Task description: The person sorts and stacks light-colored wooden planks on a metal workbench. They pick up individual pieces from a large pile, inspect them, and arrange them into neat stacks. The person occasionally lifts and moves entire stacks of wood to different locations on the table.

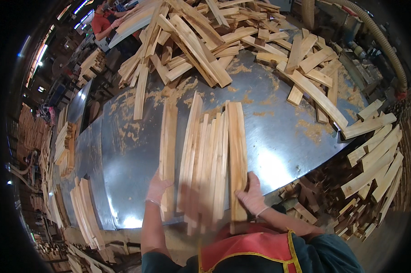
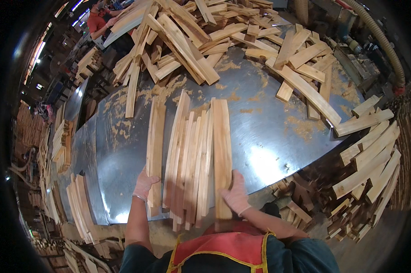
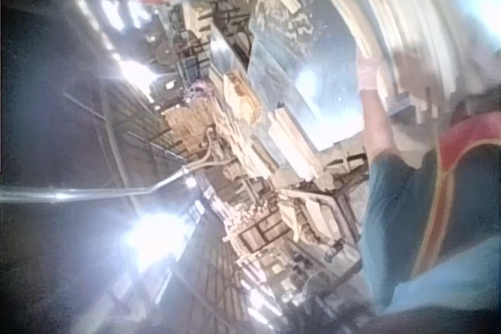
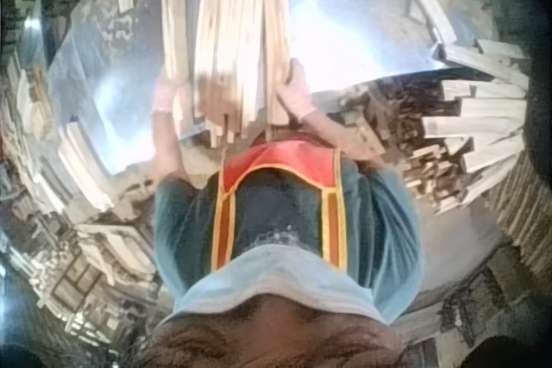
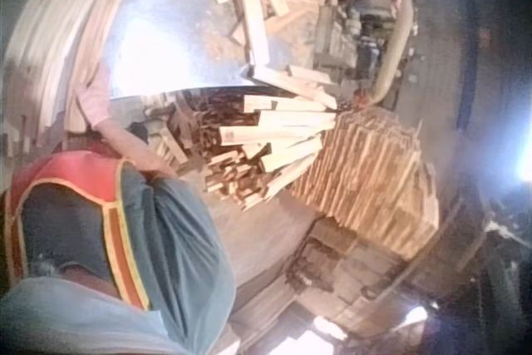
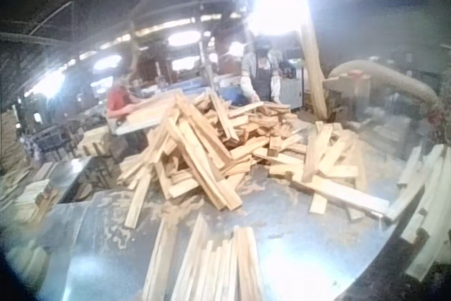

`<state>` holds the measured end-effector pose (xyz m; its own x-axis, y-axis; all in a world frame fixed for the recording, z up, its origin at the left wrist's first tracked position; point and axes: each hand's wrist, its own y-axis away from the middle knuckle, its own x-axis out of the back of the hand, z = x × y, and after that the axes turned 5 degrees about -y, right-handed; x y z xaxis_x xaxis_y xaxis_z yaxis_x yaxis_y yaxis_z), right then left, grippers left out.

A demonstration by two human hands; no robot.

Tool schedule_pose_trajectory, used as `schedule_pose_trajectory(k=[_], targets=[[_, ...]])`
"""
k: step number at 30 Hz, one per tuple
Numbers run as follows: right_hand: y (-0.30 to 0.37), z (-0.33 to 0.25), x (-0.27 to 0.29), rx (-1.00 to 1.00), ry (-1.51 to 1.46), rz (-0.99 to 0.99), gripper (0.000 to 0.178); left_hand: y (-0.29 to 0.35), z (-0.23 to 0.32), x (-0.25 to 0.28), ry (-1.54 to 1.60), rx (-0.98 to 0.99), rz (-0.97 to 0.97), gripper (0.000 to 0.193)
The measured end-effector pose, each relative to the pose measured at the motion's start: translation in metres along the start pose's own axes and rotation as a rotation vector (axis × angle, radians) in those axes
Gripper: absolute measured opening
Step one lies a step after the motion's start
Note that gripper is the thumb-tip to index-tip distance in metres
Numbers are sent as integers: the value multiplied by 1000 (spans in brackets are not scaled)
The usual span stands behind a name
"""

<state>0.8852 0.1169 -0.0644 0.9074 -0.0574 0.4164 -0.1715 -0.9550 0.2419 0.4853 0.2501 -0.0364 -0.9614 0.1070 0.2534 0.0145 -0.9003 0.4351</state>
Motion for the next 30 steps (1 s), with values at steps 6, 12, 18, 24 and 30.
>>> schedule_pose_trajectory(k=[6,12,18,24,30], targets=[[-56,-18,35,-448,-835,-394,61,10,44,-42,75,76,-162,83],[-56,-12,17,-426,-645,-386,42,18,61,-49,96,68,-188,86],[-61,-51,8,-182,-35,-329,57,0,62,-48,-125,-114,-216,93],[-72,-44,11,-154,71,-503,64,-32,45,-43,313,21,-291,92],[-66,-42,3,-154,10,-499,67,-57,59,-39,-229,-80,-57,76]])
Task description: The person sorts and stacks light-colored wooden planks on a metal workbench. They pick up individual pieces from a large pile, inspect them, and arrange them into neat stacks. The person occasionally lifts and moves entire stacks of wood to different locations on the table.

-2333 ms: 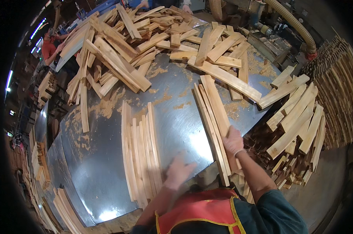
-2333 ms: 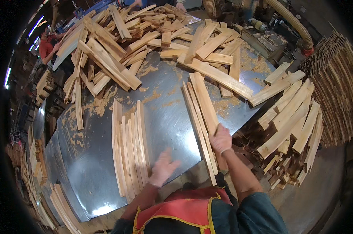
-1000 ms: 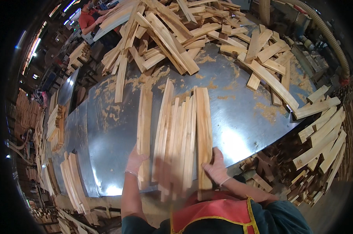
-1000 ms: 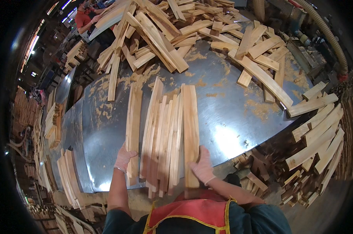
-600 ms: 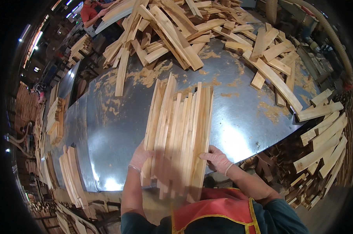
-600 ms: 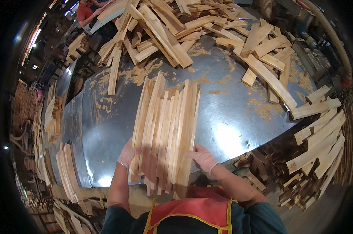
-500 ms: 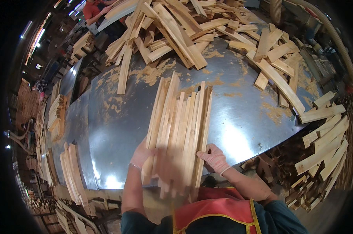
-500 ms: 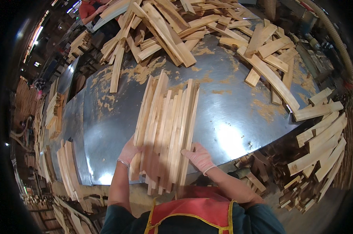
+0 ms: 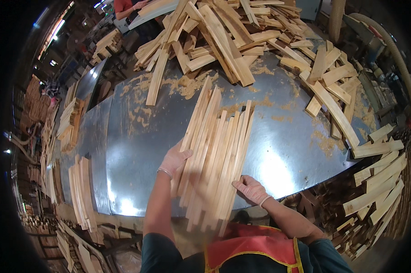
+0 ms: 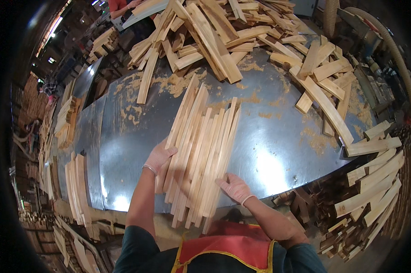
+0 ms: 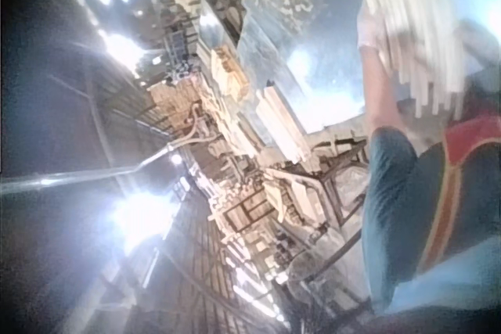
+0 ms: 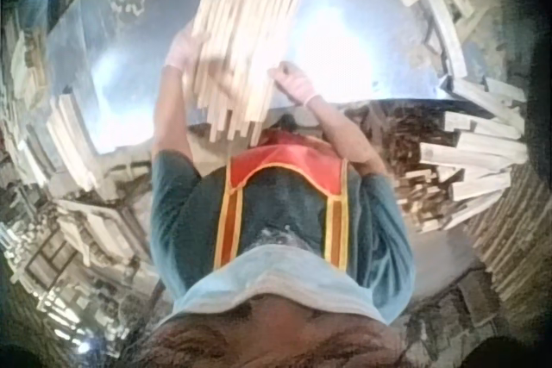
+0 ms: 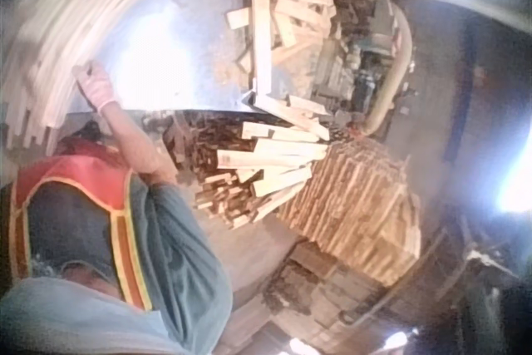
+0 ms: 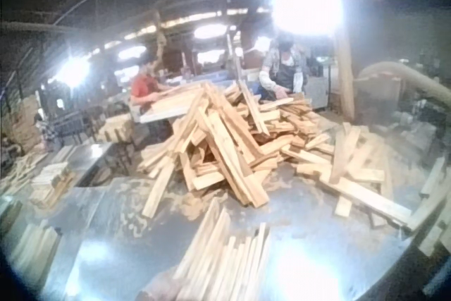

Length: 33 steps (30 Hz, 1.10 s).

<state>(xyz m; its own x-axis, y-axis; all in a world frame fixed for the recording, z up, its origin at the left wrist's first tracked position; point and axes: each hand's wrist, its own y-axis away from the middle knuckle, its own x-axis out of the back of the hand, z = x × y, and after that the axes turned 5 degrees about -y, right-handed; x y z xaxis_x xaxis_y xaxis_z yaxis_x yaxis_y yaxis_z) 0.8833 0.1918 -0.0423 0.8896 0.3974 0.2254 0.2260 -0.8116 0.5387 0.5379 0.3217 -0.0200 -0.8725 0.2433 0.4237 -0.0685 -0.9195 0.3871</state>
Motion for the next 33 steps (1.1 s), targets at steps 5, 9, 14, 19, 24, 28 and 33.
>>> schedule_pose_trajectory(k=[5,9,14,19,24,28,33], targets=[[7,-1,6,-48,-84,-105,59,-27,30,-20,-502,110,128,68],[26,47,16,237,-19,96,65,-32,-10,-3,-816,-33,-43,48],[122,76,130,232,-464,363,52,-15,88,-70,-901,-120,329,77],[283,92,289,222,-311,1057,50,19,199,-211,-635,-586,87,79],[400,185,386,-13,-400,1528,60,52,311,-411,-823,-1048,-295,77],[396,208,340,-286,-416,1410,71,49,364,-569,-781,-1213,-361,78],[365,239,278,-278,-745,1258,56,29,423,-747,-756,-1047,-484,95]])
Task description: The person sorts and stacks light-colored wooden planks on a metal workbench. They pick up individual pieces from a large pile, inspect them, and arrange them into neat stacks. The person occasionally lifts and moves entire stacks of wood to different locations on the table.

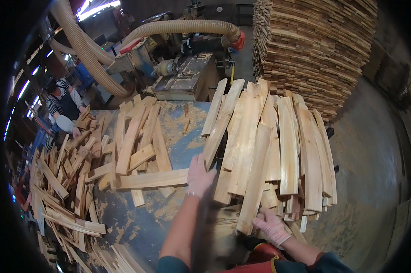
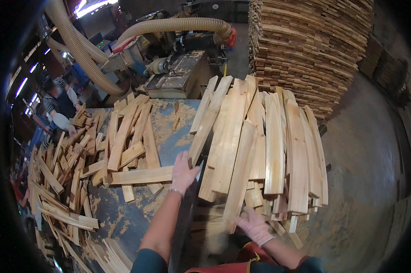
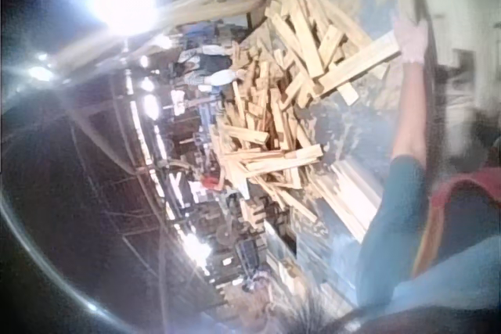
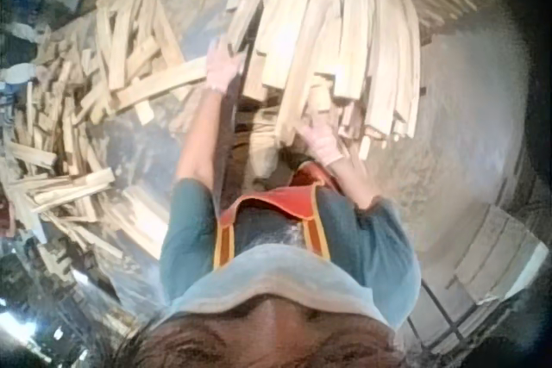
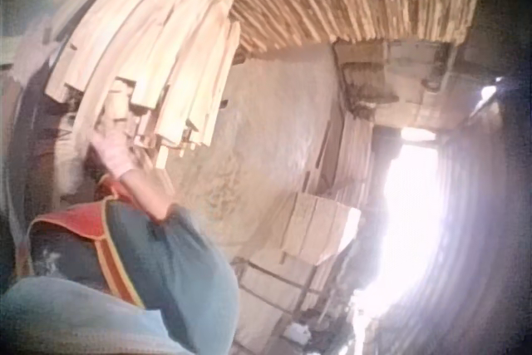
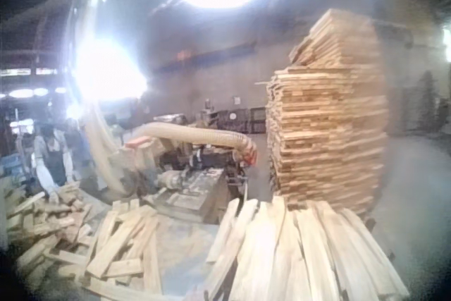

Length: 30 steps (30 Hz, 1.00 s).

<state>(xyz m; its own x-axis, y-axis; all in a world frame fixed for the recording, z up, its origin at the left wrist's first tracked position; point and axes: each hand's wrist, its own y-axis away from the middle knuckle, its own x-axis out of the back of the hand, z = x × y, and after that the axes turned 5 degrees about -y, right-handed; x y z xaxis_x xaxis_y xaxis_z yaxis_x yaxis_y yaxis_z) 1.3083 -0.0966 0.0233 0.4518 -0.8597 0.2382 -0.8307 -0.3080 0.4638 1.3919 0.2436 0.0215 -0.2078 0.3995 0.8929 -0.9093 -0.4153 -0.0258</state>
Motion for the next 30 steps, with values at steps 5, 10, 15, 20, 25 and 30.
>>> schedule_pose_trajectory(k=[5,10,15,20,25,30], targets=[[-24,28,-35,6,-412,-38,48,-61,13,-30,-69,265,-236,99],[-61,115,-42,133,-483,-288,38,-33,2,1,302,162,-376,81],[4,50,0,-2,-367,-308,42,90,-30,51,1628,341,-642,74],[43,-2,-33,135,-301,-388,44,239,-84,85,1690,402,-449,81],[83,6,-115,44,-409,-566,45,388,-129,130,1794,476,-189,84],[130,32,-214,-109,-430,-726,42,535,-161,176,1889,509,165,88]])
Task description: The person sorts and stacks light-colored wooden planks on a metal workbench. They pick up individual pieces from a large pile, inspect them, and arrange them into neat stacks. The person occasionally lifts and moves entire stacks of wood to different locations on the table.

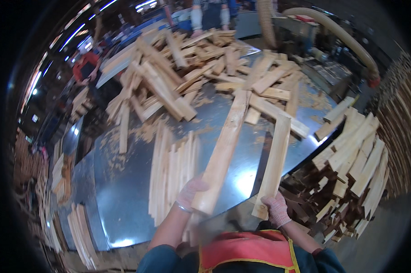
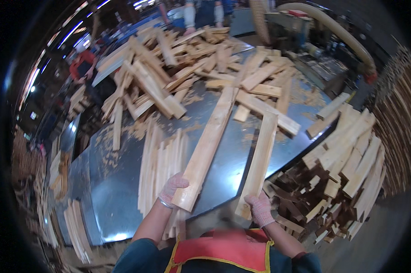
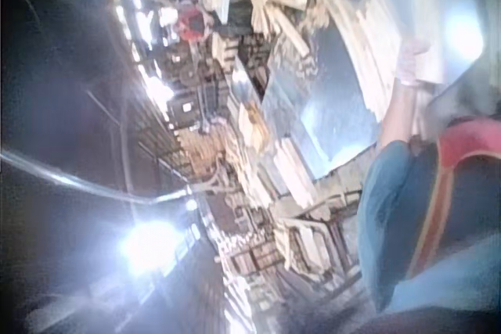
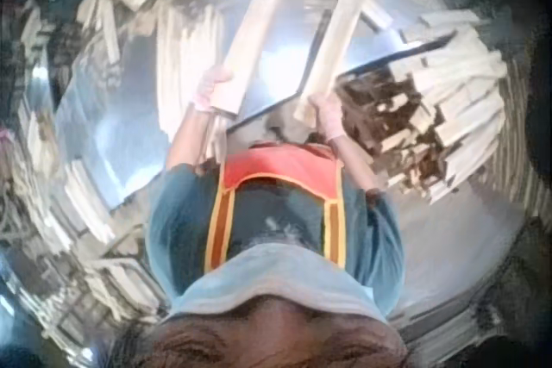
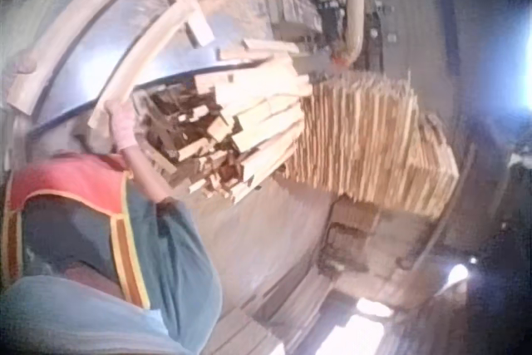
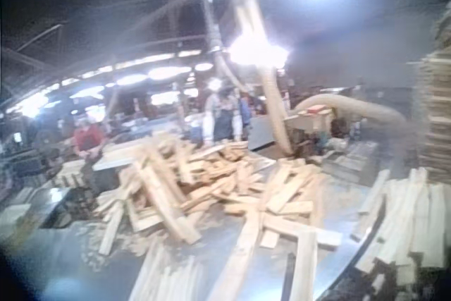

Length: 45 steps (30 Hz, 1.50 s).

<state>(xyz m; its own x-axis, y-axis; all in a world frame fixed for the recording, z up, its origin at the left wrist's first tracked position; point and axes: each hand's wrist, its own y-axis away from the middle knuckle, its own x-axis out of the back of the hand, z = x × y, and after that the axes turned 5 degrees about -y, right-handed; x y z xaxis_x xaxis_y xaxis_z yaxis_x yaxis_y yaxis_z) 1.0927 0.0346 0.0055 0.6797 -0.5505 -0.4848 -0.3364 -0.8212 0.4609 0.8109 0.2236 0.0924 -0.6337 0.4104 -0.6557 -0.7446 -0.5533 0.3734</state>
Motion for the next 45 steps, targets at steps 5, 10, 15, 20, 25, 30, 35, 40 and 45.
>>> schedule_pose_trajectory(k=[5,10,15,20,25,30,35,40,45], targets=[[-28,77,-52,-100,246,-93,39,120,10,96,-260,-226,300,88],[-50,119,-104,-162,566,-112,45,221,23,172,-814,-160,697,91],[-63,123,-165,-162,1297,-280,76,243,25,257,-1231,4,872,85],[-87,108,-194,-165,1322,-571,102,190,22,285,-1303,78,688,75],[-122,169,-194,-52,1242,-490,105,115,22,253,-743,-155,772,51],[-80,148,-227,-189,1253,-558,91,159,32,171,-1123,122,973,73],[-104,162,-186,84,1182,-661,79,177,26,237,-1105,173,903,68],[-112,-7,-90,178,882,-556,90,76,36,222,-1254,-215,564,71],[-32,-268,104,737,1145,381,77,-104,0,-22,-2032,-270,422,67]])
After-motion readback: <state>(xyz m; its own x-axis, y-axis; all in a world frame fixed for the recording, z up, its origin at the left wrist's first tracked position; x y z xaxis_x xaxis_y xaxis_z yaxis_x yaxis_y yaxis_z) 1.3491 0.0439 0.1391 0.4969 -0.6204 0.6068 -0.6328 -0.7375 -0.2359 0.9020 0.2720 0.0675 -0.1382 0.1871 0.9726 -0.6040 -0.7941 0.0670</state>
